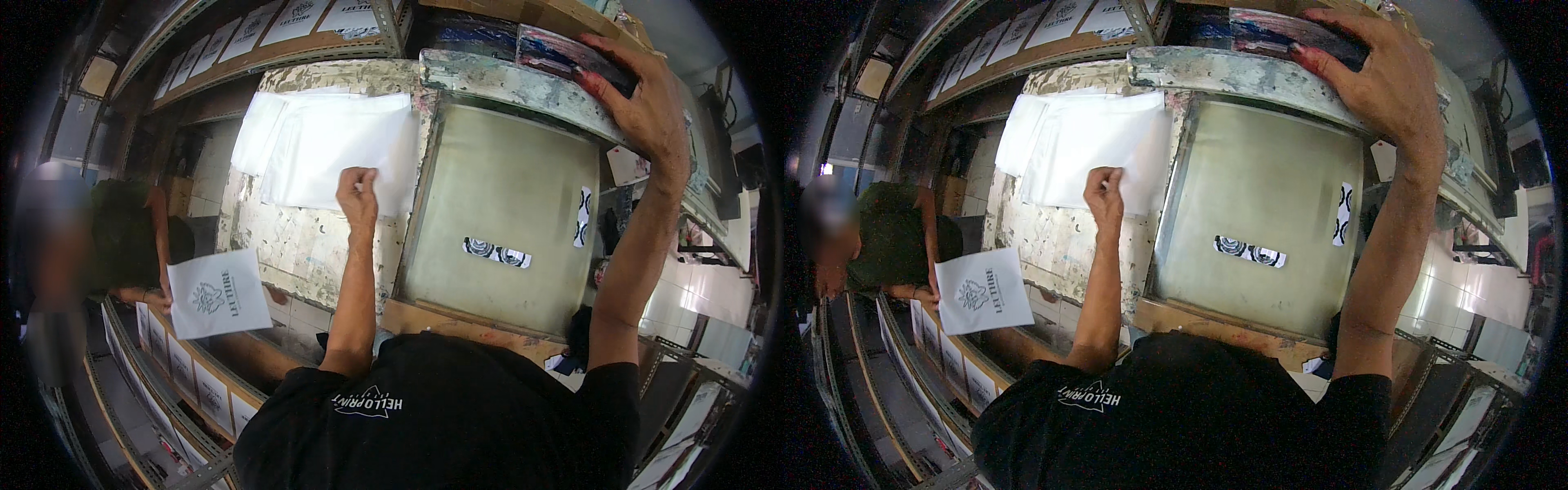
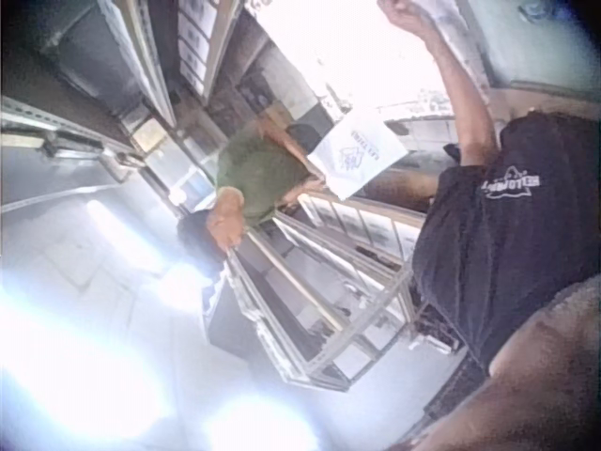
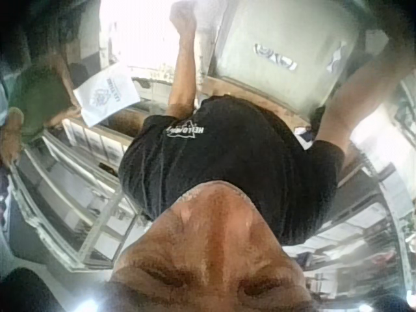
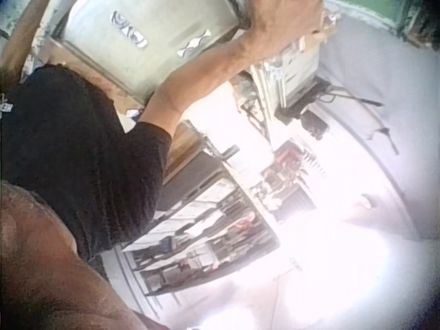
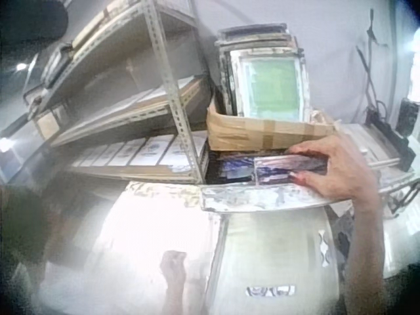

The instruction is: The person performs screen printing on white paper sheets using a squeegee and a screen frame. They repeatedly place a sheet under the screen, pull ink across the mesh, and lift the screen to reveal a printed logo. A coworker assists by removing the printed sheets and placing them on a drying rack.

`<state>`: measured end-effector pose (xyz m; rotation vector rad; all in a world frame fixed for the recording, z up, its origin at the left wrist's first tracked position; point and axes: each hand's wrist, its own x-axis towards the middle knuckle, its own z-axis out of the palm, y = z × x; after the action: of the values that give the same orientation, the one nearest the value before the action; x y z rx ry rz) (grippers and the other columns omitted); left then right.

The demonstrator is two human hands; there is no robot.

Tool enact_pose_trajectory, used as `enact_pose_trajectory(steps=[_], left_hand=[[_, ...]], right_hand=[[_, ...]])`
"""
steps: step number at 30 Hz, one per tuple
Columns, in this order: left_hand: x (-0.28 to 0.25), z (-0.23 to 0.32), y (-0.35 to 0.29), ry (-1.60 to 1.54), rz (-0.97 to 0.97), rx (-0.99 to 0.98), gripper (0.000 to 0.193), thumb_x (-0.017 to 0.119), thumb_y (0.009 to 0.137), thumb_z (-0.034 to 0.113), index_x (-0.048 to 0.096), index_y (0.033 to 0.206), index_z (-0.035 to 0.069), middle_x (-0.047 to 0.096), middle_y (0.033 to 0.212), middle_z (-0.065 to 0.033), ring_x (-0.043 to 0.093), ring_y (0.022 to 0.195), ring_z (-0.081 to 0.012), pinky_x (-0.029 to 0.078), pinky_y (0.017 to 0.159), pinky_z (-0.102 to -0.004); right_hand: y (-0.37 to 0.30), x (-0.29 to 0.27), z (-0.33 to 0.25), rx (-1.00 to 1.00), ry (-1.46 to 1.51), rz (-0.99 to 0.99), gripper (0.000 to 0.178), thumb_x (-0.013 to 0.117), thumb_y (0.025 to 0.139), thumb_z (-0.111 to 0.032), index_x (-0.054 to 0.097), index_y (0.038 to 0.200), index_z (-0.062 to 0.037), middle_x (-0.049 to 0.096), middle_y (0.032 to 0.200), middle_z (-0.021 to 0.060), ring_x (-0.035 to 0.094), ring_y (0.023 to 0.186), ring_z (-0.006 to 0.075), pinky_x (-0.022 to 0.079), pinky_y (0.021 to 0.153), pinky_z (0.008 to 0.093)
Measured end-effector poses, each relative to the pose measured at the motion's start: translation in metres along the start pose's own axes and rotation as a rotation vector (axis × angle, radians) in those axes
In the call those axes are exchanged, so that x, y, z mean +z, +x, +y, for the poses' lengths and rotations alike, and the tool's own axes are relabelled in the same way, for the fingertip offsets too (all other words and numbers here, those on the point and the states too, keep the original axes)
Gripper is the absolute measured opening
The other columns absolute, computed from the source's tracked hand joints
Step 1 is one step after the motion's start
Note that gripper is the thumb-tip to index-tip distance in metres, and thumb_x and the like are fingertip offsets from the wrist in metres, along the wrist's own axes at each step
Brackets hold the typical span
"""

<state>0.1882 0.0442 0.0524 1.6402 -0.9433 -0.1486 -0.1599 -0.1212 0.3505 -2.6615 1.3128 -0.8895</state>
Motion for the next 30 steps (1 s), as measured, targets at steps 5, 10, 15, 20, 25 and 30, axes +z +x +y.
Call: enact_pose_trajectory(steps=[5,10,15,20,25,30], left_hand=[[0.023,0.045,-0.039,0.449,-0.664,0.322,0.034,0.074,0.085,0.037,0.076,0.108,0.012,0.063,0.130,-0.0097,0.049,0.126,-0.0330,0.036,0.102,-0.0546],[0.090,0.023,-0.089,0.556,-0.859,0.349,0.052,0.066,0.089,0.042,0.060,0.136,0.022,0.035,0.157,-0.0132,0.020,0.147,-0.0446,0.010,0.116,-0.0675],[0.157,0.045,-0.112,0.399,-0.897,0.481,0.053,0.065,0.090,0.040,0.057,0.138,0.022,0.029,0.159,-0.0144,0.019,0.148,-0.0430,0.012,0.117,-0.0651],[0.170,0.058,-0.132,0.419,-0.956,0.526,0.052,0.064,0.091,0.040,0.056,0.139,0.022,0.027,0.160,-0.0138,0.019,0.148,-0.0425,0.012,0.117,-0.0644],[0.158,0.068,-0.151,0.356,-0.967,0.520,0.052,0.064,0.091,0.039,0.056,0.139,0.020,0.029,0.159,-0.0156,0.021,0.146,-0.0445,0.014,0.116,-0.0662],[0.146,0.069,-0.160,0.328,-0.963,0.534,0.052,0.064,0.092,0.038,0.055,0.139,0.018,0.028,0.159,-0.0165,0.021,0.146,-0.0452,0.013,0.116,-0.0671]], right_hand=[[-0.001,-0.002,0.001,-0.031,0.010,0.005,0.045,0.077,0.080,-0.034,0.071,0.123,-0.0196,0.073,0.108,0.0127,0.070,0.095,0.0259,0.052,0.086,0.0338],[-0.001,-0.005,-0.003,-0.081,-0.032,0.033,0.043,0.078,0.079,-0.033,0.072,0.119,-0.0182,0.074,0.104,0.0127,0.070,0.089,0.0279,0.053,0.080,0.0349],[0.004,-0.013,-0.018,0.026,0.004,-0.029,0.046,0.079,0.073,-0.037,0.075,0.109,-0.0085,0.074,0.101,0.0162,0.066,0.097,0.0315,0.047,0.090,0.0398],[0.003,-0.014,-0.020,0.070,0.076,-0.022,0.045,0.080,0.073,-0.035,0.075,0.109,-0.0078,0.074,0.101,0.0161,0.065,0.097,0.0311,0.046,0.092,0.0401],[0.003,-0.017,-0.023,0.027,0.085,-0.011,0.043,0.080,0.074,-0.032,0.075,0.108,-0.0058,0.074,0.099,0.0166,0.067,0.093,0.0303,0.048,0.089,0.0377],[0.004,-0.014,-0.018,0.008,0.118,-0.020,0.044,0.080,0.073,-0.031,0.075,0.108,-0.0046,0.075,0.098,0.0168,0.069,0.090,0.0297,0.050,0.086,0.0360]])
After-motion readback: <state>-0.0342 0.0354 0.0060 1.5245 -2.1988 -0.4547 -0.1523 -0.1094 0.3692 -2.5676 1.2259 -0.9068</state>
